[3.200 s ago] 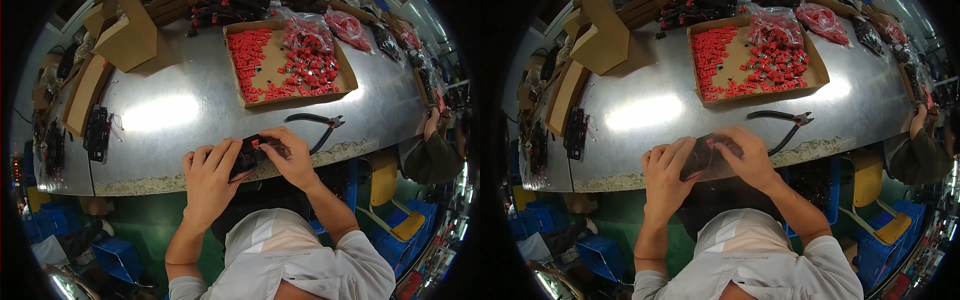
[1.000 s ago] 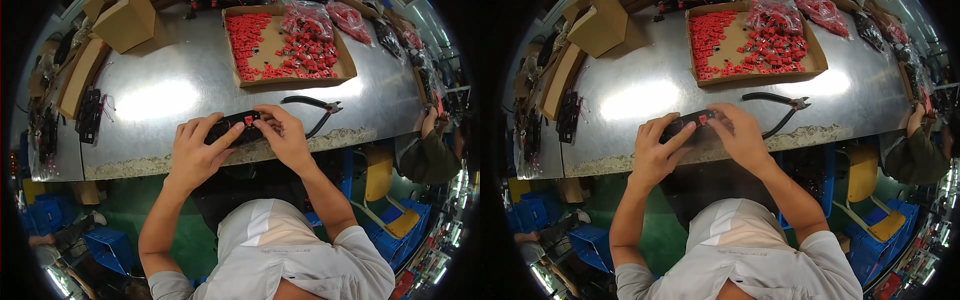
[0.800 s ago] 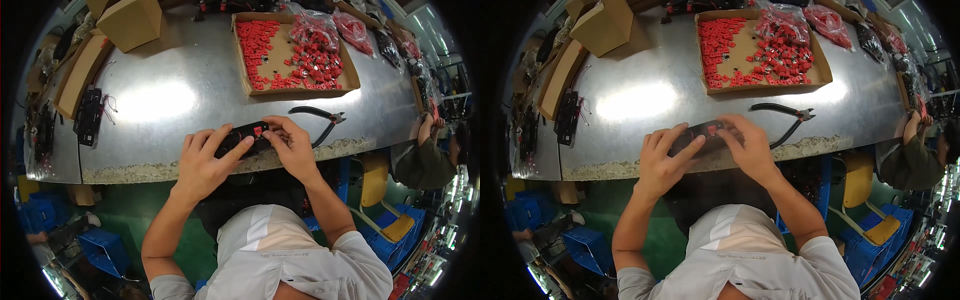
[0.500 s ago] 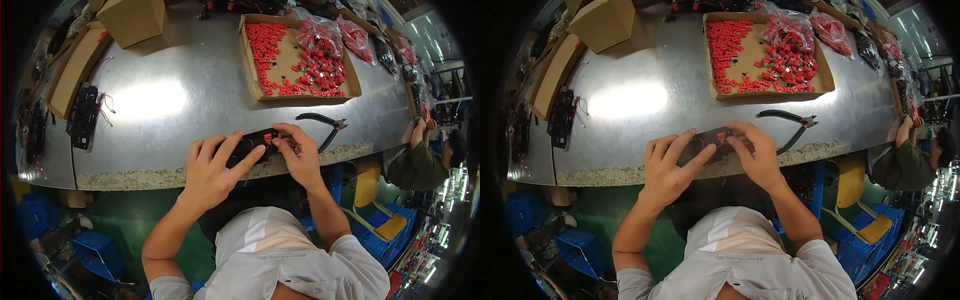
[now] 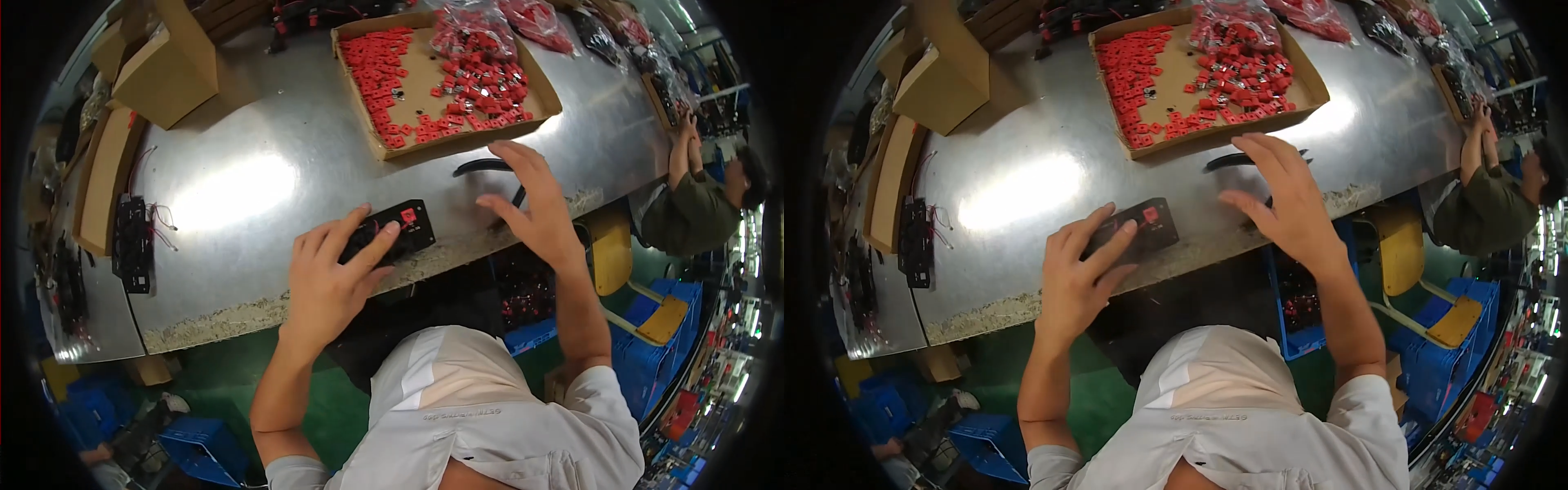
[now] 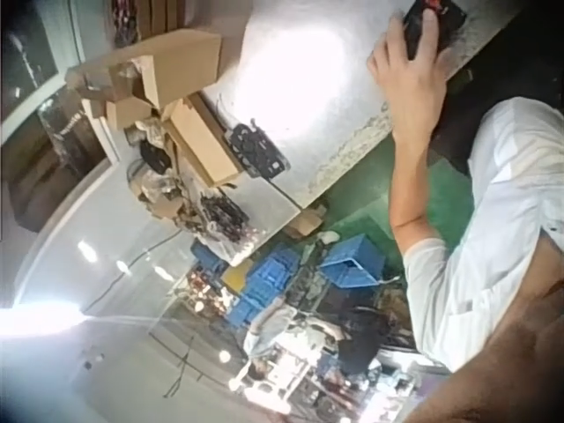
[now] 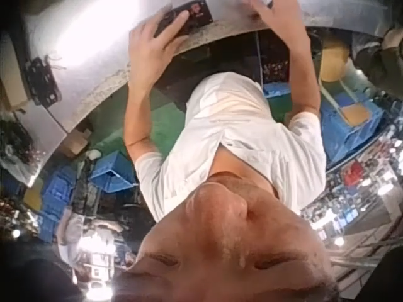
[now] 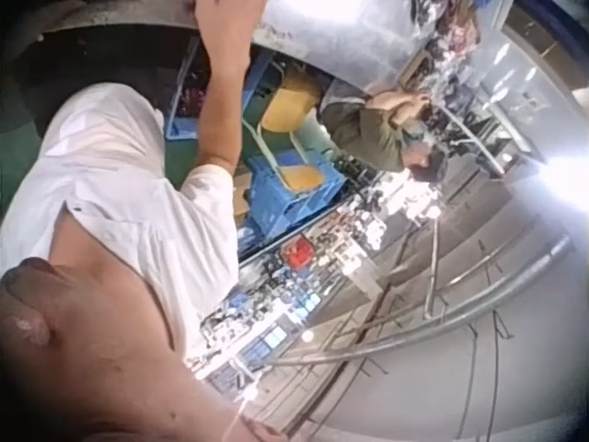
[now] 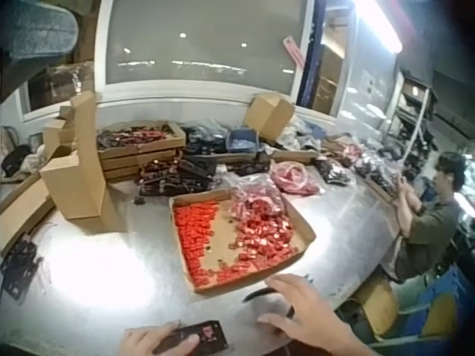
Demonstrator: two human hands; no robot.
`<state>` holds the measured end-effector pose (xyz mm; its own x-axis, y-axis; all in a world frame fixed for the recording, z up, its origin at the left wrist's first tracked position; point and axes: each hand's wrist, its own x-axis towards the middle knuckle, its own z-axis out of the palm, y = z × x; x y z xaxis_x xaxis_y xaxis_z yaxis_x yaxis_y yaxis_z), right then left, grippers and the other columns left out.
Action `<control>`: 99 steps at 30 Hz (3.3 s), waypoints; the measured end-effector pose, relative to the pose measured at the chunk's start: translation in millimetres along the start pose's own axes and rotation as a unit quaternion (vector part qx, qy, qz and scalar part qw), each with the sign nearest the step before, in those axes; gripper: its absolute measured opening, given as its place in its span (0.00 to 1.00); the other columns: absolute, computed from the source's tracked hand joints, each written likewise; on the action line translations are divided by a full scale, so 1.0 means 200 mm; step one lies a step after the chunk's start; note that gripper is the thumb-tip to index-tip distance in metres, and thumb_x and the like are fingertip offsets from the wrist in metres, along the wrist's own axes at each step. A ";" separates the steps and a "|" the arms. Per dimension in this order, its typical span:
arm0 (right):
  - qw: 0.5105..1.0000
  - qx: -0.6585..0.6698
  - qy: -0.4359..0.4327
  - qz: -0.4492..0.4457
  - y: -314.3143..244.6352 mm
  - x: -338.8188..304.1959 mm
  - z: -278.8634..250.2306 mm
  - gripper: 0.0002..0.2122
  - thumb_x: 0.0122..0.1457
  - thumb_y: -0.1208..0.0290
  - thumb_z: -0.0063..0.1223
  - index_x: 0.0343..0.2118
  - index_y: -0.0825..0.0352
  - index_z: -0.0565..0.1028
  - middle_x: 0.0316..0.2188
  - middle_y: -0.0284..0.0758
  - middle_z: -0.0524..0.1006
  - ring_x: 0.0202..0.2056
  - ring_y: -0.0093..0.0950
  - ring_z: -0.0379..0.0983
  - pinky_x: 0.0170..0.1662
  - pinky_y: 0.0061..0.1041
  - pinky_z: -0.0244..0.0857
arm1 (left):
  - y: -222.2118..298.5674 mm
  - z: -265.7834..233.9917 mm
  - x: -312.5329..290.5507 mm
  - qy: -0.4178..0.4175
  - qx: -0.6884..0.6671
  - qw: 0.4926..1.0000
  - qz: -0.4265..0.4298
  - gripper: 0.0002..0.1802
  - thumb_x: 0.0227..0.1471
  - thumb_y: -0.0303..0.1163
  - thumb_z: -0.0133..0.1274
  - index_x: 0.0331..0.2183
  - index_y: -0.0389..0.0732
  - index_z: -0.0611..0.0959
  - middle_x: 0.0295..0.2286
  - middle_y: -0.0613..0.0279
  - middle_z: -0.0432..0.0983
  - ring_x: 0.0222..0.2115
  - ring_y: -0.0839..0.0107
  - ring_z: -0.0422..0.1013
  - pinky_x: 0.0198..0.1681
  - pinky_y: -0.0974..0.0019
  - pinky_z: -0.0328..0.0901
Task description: Assembling small electronic components by inserting plastic parts and using pliers to secure them.
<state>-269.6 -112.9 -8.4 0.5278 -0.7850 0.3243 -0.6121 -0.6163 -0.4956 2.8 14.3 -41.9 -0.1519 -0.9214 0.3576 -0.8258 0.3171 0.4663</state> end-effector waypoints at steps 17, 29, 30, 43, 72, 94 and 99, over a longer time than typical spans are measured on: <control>0.971 -0.016 -0.196 -0.134 0.30 -0.05 -0.05 0.45 0.45 0.47 0.69 0.65 0.62 0.63 0.61 0.42 0.62 0.64 0.46 0.55 0.68 0.49 0.42 | 0.07 -0.03 0.06 0.002 -0.211 0.968 -0.133 0.27 0.51 0.32 0.64 0.54 0.46 0.81 0.48 0.53 0.76 0.43 0.58 0.73 0.45 0.63 0.68; 0.965 -0.040 -0.196 -0.172 0.26 -0.08 -0.05 0.43 0.45 0.44 0.68 0.63 0.58 0.64 0.57 0.41 0.63 0.62 0.45 0.56 0.67 0.51 0.42 | 0.08 0.07 0.04 0.022 0.071 0.997 0.018 0.36 0.36 0.34 0.71 0.52 0.55 0.82 0.51 0.59 0.74 0.44 0.56 0.71 0.49 0.56 0.66; 0.966 -0.046 -0.191 -0.168 0.26 -0.08 -0.05 0.43 0.45 0.44 0.67 0.64 0.57 0.64 0.57 0.41 0.63 0.62 0.45 0.56 0.68 0.51 0.42 | 0.08 0.07 0.04 0.026 0.079 0.996 0.026 0.36 0.36 0.34 0.71 0.52 0.55 0.82 0.51 0.59 0.74 0.45 0.57 0.71 0.49 0.56 0.66; 0.987 -0.013 -0.110 -0.120 0.28 -0.10 0.04 0.45 0.40 0.45 0.71 0.62 0.61 0.67 0.61 0.40 0.64 0.62 0.44 0.58 0.66 0.46 0.48 | 0.07 0.09 0.04 0.040 0.014 0.999 -0.023 0.37 0.35 0.27 0.71 0.53 0.51 0.82 0.51 0.59 0.75 0.47 0.56 0.70 0.48 0.59 0.67; 0.743 0.651 -0.107 0.114 -0.14 -0.50 0.29 0.13 0.61 0.83 0.56 0.49 0.73 0.74 0.41 0.33 0.79 0.41 0.18 0.75 0.45 0.17 0.70 | 0.59 0.40 -0.40 0.165 -0.457 0.856 -0.175 0.46 0.44 0.21 0.69 0.62 0.37 0.65 0.54 0.53 0.70 0.54 0.65 0.69 0.58 0.62 0.64; 0.750 0.635 -0.144 0.114 -0.13 -0.40 0.35 0.15 0.63 0.81 0.54 0.53 0.73 0.73 0.47 0.35 0.77 0.47 0.22 0.74 0.52 0.24 0.69 | 0.47 0.11 -0.29 0.104 -0.113 0.977 -0.145 0.37 0.34 0.26 0.73 0.51 0.40 0.80 0.48 0.52 0.77 0.46 0.52 0.73 0.50 0.57 0.69; 0.739 0.626 -0.179 0.171 -0.15 -0.27 0.27 0.16 0.64 0.78 0.54 0.54 0.71 0.74 0.46 0.34 0.78 0.46 0.21 0.74 0.52 0.22 0.69 | 0.41 0.01 -0.16 0.073 0.032 0.994 -0.079 0.38 0.31 0.27 0.72 0.50 0.44 0.81 0.50 0.61 0.77 0.46 0.57 0.72 0.51 0.57 0.63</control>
<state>-247.9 -49.5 -55.3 0.7274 -0.6764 -0.1154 0.1611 0.3319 -0.9294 -60.2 69.7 -17.3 0.0592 -0.9146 0.4000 -0.8664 0.1520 0.4757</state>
